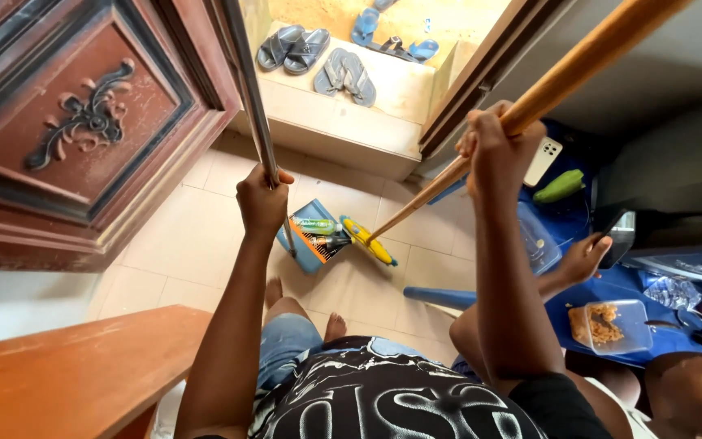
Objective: Assembling a mop head to a pole and using a dustpan to collect trash.
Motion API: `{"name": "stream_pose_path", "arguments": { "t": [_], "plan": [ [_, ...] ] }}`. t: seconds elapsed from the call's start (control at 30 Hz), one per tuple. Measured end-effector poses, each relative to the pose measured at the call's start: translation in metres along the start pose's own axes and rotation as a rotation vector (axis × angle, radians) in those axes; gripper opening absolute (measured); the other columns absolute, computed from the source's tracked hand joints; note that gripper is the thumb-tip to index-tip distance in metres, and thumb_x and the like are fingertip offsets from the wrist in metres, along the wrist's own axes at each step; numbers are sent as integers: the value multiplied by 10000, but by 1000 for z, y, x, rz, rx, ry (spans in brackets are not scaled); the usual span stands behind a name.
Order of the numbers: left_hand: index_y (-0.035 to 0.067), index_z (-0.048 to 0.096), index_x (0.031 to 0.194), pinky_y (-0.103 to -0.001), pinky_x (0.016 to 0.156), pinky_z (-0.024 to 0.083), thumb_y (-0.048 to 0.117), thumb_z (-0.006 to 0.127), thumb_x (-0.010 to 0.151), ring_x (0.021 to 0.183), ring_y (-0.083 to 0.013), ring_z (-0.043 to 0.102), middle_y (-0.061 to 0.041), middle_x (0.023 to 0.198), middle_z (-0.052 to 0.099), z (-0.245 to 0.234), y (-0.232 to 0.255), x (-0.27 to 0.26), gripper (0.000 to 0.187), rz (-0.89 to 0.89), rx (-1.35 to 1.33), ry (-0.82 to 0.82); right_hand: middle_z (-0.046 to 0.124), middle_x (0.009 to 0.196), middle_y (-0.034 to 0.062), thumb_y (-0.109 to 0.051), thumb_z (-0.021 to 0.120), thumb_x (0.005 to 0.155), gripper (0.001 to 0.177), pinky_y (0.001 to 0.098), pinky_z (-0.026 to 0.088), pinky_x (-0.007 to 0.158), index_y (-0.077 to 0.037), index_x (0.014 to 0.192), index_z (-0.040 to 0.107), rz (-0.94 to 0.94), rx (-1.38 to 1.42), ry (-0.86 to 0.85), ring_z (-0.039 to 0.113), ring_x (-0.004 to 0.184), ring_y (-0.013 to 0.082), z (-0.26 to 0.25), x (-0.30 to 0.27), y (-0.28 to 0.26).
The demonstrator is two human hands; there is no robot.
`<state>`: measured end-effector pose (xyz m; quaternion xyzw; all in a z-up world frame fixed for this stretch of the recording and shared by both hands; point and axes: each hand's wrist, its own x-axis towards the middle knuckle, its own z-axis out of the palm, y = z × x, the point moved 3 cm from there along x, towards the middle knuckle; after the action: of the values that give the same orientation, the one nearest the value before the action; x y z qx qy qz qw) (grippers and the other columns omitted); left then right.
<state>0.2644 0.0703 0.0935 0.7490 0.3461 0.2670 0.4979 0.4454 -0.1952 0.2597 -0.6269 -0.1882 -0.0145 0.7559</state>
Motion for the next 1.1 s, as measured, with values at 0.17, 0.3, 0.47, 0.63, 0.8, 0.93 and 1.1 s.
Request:
{"name": "stream_pose_path", "arguments": {
  "t": [0.17, 0.3, 0.47, 0.63, 0.8, 0.93, 1.1],
  "plan": [
    [73, 695, 816, -296, 590, 483, -45, 646, 794, 620, -124, 647, -50, 713, 720, 5, 6, 54, 130, 14, 10, -58, 493, 561, 31, 41, 588, 919, 263, 303, 461, 516, -57, 688, 510, 4, -29, 62, 488, 462, 116, 13, 24, -7],
    [65, 684, 813, -298, 616, 502, -40, 644, 792, 642, -127, 658, -38, 731, 734, 15, 9, 105, 115, 58, -22, -108, 538, 621, 37, 29, 546, 920, 230, 301, 493, 571, -51, 706, 523, 2, -56, 79, 502, 503, 111, 34, 42, 7],
    [63, 679, 823, -301, 689, 564, -29, 631, 772, 720, -143, 731, -32, 778, 767, 31, 16, 180, 116, 85, -54, -245, 565, 662, 77, 60, 546, 858, 147, 290, 489, 577, -27, 741, 526, -30, -111, 204, 536, 553, 134, 58, 71, 35],
    [72, 686, 839, -307, 700, 568, -36, 611, 768, 755, -150, 753, -36, 794, 779, 40, 44, 246, 150, 135, -40, -362, 577, 720, 79, 90, 520, 808, 111, 257, 500, 649, -18, 830, 541, -51, -252, 349, 578, 650, 142, 64, 100, 69],
    [65, 679, 843, -315, 671, 554, -36, 617, 755, 744, -151, 746, -39, 791, 777, 37, 72, 296, 149, 193, -60, -495, 585, 772, 85, 109, 434, 780, 225, 248, 462, 663, -24, 945, 512, -89, -244, 501, 537, 677, 148, 55, 125, 110],
    [65, 700, 857, -321, 623, 525, -43, 604, 758, 661, -165, 697, -45, 773, 759, 31, 98, 319, 175, 264, -26, -631, 563, 853, 66, 114, 447, 828, 248, 251, 496, 734, -30, 1026, 486, -113, -310, 596, 570, 754, 152, 58, 131, 124],
    [60, 707, 865, -304, 614, 518, -45, 594, 774, 665, -142, 701, -49, 752, 747, 30, 107, 342, 179, 312, -80, -721, 549, 884, 55, 125, 455, 838, 311, 255, 490, 734, -51, 1094, 469, -84, -411, 633, 555, 785, 144, 62, 139, 150]
  ]
}}
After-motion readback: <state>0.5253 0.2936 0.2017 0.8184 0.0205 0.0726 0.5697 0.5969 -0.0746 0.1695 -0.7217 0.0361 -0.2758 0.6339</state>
